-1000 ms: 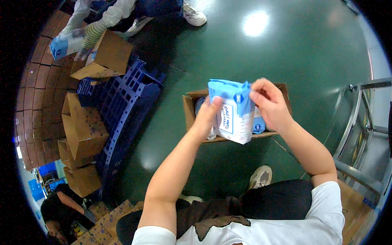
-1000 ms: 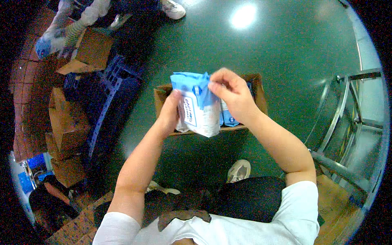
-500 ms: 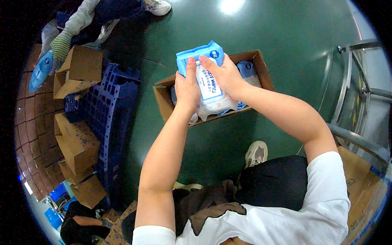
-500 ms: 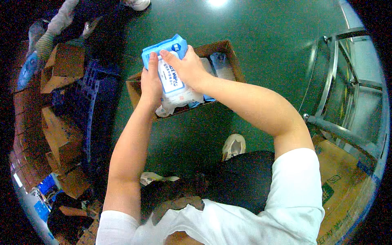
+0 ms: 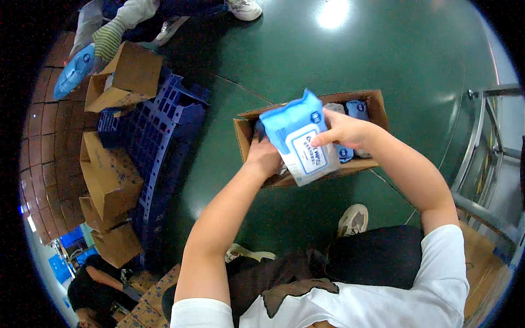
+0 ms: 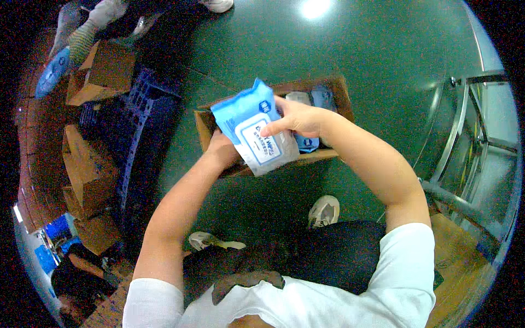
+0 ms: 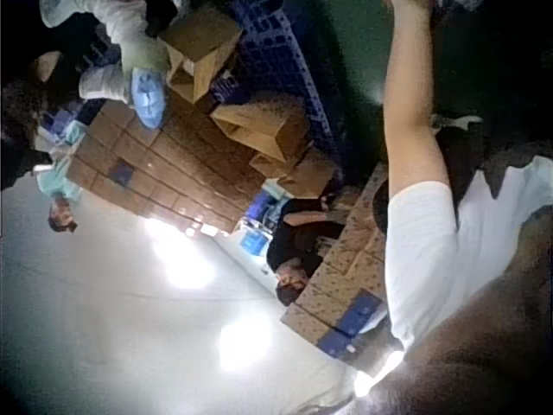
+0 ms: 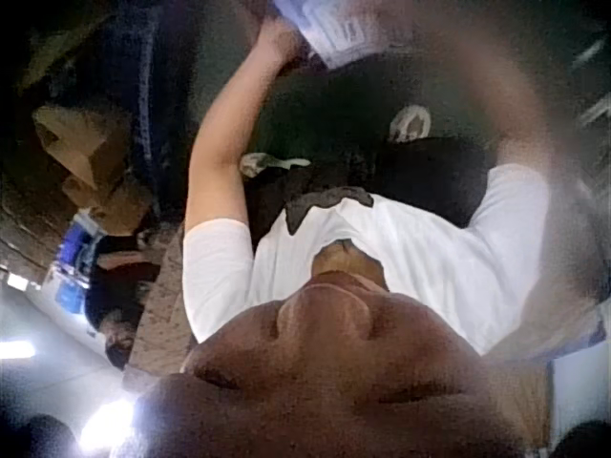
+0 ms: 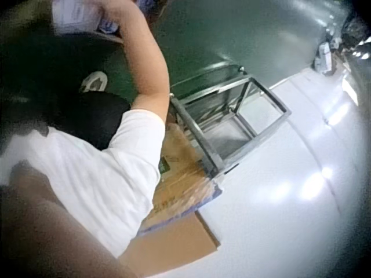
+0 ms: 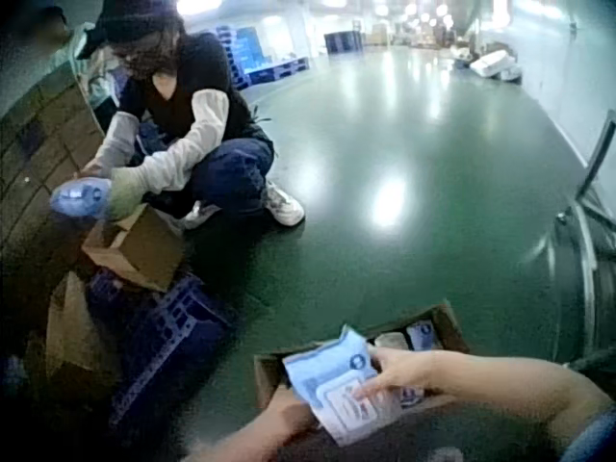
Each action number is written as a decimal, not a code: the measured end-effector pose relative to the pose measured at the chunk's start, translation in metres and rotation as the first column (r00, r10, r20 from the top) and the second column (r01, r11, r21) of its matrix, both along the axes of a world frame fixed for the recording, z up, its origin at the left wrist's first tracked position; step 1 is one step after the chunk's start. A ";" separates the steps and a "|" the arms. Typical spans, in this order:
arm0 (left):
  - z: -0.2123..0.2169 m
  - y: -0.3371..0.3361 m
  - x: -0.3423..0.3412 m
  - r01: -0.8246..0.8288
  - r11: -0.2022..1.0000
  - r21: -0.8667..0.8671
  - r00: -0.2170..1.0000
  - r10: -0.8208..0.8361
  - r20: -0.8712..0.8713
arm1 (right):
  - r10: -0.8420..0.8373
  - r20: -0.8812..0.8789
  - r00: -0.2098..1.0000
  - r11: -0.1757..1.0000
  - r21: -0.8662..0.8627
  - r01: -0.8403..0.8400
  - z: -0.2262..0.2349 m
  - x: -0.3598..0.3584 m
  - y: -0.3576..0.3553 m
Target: The person packs individual packs of wet wipes into cardboard boxes by hand.
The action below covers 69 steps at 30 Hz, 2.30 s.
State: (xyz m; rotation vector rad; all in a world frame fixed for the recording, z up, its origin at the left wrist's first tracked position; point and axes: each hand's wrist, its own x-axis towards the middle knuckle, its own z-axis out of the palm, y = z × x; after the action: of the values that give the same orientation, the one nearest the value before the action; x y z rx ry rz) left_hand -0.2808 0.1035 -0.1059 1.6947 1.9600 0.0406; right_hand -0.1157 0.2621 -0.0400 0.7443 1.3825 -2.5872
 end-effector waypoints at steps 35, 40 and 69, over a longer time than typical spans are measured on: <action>0.032 0.015 0.017 0.014 0.991 -0.132 0.998 -0.005 0.070 | 0.161 0.390 0.907 0.177 0.893 -0.415 -0.069 0.004 0.015; 0.025 0.021 0.012 -0.542 0.818 -0.192 0.336 0.420 0.843 | 0.237 0.093 0.967 0.510 0.835 -0.205 0.034 0.024 0.022; 0.042 0.052 0.041 -0.741 0.597 -0.308 -0.022 0.437 0.899 | -0.235 0.044 0.971 0.972 0.039 0.233 0.030 0.035 0.015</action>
State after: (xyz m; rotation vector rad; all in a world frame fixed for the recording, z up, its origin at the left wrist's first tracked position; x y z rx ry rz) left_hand -0.2400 0.1554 -0.0643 0.3547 1.4730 1.4031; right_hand -0.0803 0.2772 -0.0104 1.0263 1.4049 -2.7036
